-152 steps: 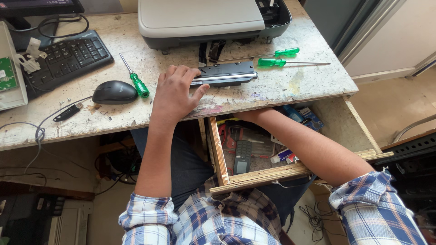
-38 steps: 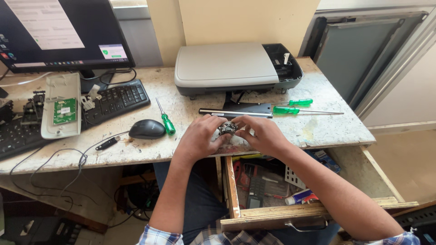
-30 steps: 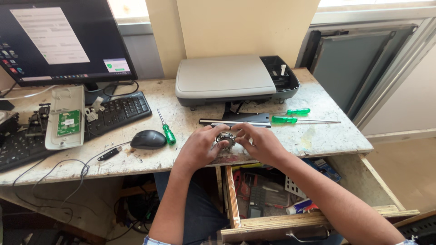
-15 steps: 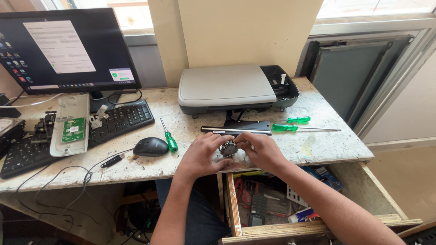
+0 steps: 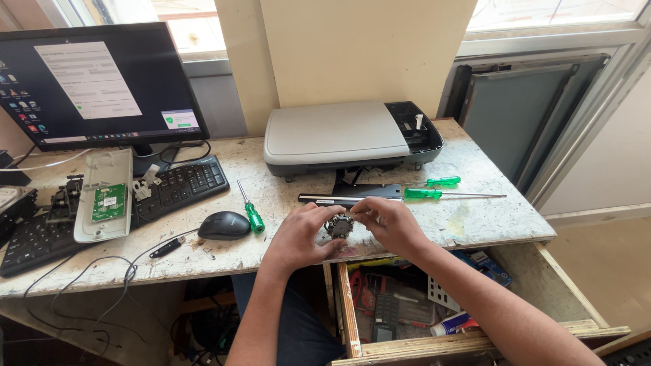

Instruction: The person sits on the floor and works on a disassembled printer part, using a screwdriver to adjust small components. They retrieve a small cylindrical part from a drawer and continue manipulating the mechanism on the desk.

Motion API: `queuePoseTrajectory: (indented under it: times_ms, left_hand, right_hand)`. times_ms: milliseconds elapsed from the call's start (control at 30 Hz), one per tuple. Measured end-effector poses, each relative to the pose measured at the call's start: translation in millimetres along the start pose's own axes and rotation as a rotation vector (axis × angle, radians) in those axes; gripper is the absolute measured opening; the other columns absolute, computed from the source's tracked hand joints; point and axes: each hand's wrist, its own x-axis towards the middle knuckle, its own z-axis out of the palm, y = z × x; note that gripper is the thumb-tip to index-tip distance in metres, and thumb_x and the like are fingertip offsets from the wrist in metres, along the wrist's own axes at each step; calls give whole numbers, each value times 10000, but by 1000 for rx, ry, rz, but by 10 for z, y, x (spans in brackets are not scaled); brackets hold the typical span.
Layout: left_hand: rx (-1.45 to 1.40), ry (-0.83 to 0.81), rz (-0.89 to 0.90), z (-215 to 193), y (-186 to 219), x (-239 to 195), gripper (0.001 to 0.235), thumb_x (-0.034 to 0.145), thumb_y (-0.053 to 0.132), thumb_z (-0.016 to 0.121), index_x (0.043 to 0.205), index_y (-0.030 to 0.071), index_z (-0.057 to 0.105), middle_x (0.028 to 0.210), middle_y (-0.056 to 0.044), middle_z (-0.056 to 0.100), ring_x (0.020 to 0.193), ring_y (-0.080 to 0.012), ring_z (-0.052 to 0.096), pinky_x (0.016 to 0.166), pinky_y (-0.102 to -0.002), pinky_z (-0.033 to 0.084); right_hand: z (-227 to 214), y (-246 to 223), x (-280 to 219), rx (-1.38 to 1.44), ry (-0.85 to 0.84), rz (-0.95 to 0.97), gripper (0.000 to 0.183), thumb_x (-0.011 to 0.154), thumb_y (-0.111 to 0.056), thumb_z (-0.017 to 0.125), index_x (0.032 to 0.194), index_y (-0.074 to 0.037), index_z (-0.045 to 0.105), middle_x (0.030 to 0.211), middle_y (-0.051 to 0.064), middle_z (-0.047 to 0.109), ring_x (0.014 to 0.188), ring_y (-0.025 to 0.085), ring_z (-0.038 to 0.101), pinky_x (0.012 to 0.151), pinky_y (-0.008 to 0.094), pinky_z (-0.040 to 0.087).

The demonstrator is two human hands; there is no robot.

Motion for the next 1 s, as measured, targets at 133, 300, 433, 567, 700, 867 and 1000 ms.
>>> queuePoseTrajectory:
  times_ms: [133,300,433,567,700,867,1000]
  left_hand:
    - [3,22,30,9,-7,2,632,733,373,886,1283,147,668,1017,-67,752,982,-259,658,944,-428,511]
    - [-12,31,51,7,-15,2,626,733,365,887,1271,129,671,1050,-66,759,981,-258,661,923,-433,515]
    - [-26,34,58,-17,6,2,639,723,350,891,1286,147,668,1043,-62,764,969,-253,665,923,-428,519]
    - [-22,26,49,-23,15,3,643,724,344,893,1293,154,662,1031,-60,766,964,-252,665,933,-428,516]
    - [-21,23,41,-13,13,5,641,725,351,889,1290,155,660,1039,-51,768,957,-247,663,937,-424,514]
    - [-6,16,28,8,-4,22,639,733,370,889,1289,152,660,1045,-61,764,964,-253,662,930,-423,524]
    - [-12,31,39,14,-12,15,654,730,365,887,1298,138,654,1037,-80,760,957,-269,667,908,-433,530]
  right_hand:
    - [8,2,-7,26,-16,-43,135,884,-149,775,1004,-90,757,919,41,738,698,162,714,563,311,549]
    - [54,-12,-26,11,7,-153,173,884,-152,789,1040,-87,754,985,49,720,784,168,735,632,312,580]
    - [43,-27,-17,-19,-38,-42,262,823,-172,825,1058,-85,746,947,43,713,722,166,730,601,322,561]
    - [20,-9,6,-18,-35,-48,210,823,-162,828,1015,-99,772,897,37,716,716,152,731,588,297,566]
    - [24,47,-8,-20,-6,-35,140,843,-118,799,981,-98,788,885,30,741,646,161,696,562,300,545]
    - [96,226,-19,57,7,26,134,869,-90,777,1000,-65,788,847,38,734,675,126,688,571,296,530]
    - [87,443,19,683,-24,266,169,961,-151,698,1067,-26,743,896,28,758,709,88,677,640,267,556]
